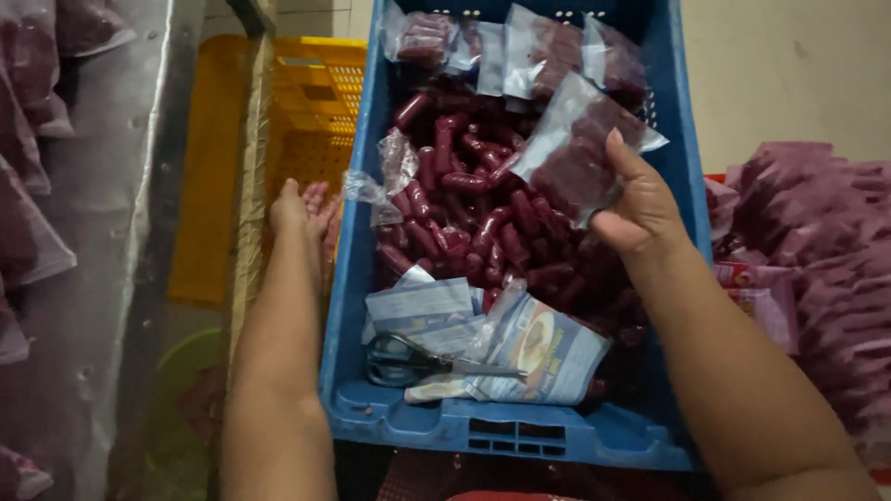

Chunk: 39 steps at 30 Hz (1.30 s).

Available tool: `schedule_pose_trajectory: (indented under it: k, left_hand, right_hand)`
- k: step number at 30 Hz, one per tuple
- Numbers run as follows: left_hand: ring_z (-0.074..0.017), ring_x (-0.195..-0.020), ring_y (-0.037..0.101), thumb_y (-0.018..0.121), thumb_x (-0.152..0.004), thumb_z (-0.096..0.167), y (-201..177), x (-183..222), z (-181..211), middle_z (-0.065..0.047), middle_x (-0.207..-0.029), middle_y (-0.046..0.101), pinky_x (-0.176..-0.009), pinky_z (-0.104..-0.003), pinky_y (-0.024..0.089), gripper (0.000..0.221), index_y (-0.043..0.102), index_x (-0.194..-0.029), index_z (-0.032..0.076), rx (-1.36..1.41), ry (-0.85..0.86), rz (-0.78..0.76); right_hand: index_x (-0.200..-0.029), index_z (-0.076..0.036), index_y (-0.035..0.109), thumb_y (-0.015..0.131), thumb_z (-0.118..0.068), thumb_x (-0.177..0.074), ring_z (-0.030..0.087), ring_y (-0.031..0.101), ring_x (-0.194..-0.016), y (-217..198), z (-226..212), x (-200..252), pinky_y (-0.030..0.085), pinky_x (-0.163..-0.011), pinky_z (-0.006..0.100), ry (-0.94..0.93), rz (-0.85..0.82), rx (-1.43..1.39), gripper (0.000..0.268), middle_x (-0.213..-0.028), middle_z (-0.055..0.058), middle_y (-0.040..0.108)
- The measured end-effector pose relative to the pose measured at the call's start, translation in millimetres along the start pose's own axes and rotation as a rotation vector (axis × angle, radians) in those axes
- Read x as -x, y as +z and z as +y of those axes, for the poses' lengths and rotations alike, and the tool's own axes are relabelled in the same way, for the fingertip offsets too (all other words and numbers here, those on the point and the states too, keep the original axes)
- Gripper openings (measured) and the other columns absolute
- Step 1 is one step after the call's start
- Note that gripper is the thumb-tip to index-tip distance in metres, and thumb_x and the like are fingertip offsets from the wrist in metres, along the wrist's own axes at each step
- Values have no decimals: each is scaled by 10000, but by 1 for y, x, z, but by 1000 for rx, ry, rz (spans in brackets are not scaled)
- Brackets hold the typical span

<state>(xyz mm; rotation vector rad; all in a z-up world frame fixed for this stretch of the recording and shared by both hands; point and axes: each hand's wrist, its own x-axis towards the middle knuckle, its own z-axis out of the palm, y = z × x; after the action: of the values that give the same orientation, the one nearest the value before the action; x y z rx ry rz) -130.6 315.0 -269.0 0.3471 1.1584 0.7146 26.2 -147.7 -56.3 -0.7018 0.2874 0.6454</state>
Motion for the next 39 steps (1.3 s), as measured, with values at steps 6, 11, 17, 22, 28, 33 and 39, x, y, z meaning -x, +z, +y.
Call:
schedule_pose_trajectory:
  k: [6, 11, 17, 22, 28, 33, 39]
  left_hand:
    - [-245, -818, 666, 811, -794, 111, 12, 37, 26, -79, -920, 714, -558, -587, 630, 551, 662, -1294, 290, -833, 347, -191]
    - [-297, -1179, 666, 850, -840, 111, 60, 173, 53, -160, -1265, 697, -959, -432, 566, 494, 699, -1311, 131, -1012, 1006, -461]
    - [-215, -1024, 741, 852, -834, 392, 90, 377, -15, -62, -1058, 761, -879, -343, 602, 399, 763, -1186, 227, -1133, 941, -1025]
    - [-237, -917, 694, 878, -799, 304, 100, 375, -60, -96, -1018, 692, -799, -365, 582, 366, 711, -1077, 135, -1183, 755, -1054]
    - [-168, -808, 697, 815, -808, 212, 105, 387, -65, -30, -848, 727, -755, -314, 552, 345, 635, -1098, 164, -1049, 976, -877]
    - [-400, -1238, 658, 685, -870, 612, 107, 405, -57, -179, -1258, 724, -1122, -543, 441, 918, 242, -1554, 190, -1405, 860, -787]
    - [-337, -883, 717, 699, -941, 369, 111, 397, -52, -134, -816, 688, -745, -422, 525, 226, 675, -957, 145, -1326, 1024, -850]
  right_hand:
    - [-1142, -44, 743, 847, -213, -852, 370, 748, -1124, 8, -2, 8, 548, -1072, 595, 36, -3, -30, 351, -1148, 174, 770]
    - [-1171, -113, 754, 834, -336, -842, 303, 742, -1160, 4, 2, 7, 563, -1097, 524, 17, -128, -22, 405, -1158, 95, 776]
    - [-1185, -134, 748, 814, -430, -830, 343, 718, -1193, 13, 7, 31, 521, -1105, 584, 63, -189, -7, 467, -1182, 115, 765]
    - [-1226, -121, 729, 800, -484, -808, 372, 704, -1204, 18, 13, 32, 527, -1081, 616, 80, -242, 41, 558, -1225, 136, 750]
    - [-1237, -58, 717, 778, -477, -840, 417, 672, -1230, 15, 21, 17, 508, -1069, 653, 160, -306, -107, 581, -1273, 194, 717]
    - [-1263, -92, 705, 780, -546, -793, 388, 663, -1258, 18, 28, 25, 500, -1097, 641, 160, -416, -114, 658, -1309, 180, 706]
    - [-1504, -158, 473, 421, -770, -836, 360, 581, -1356, 30, 28, 46, 402, -1162, 629, 167, -296, 254, 908, -1449, 175, 611]
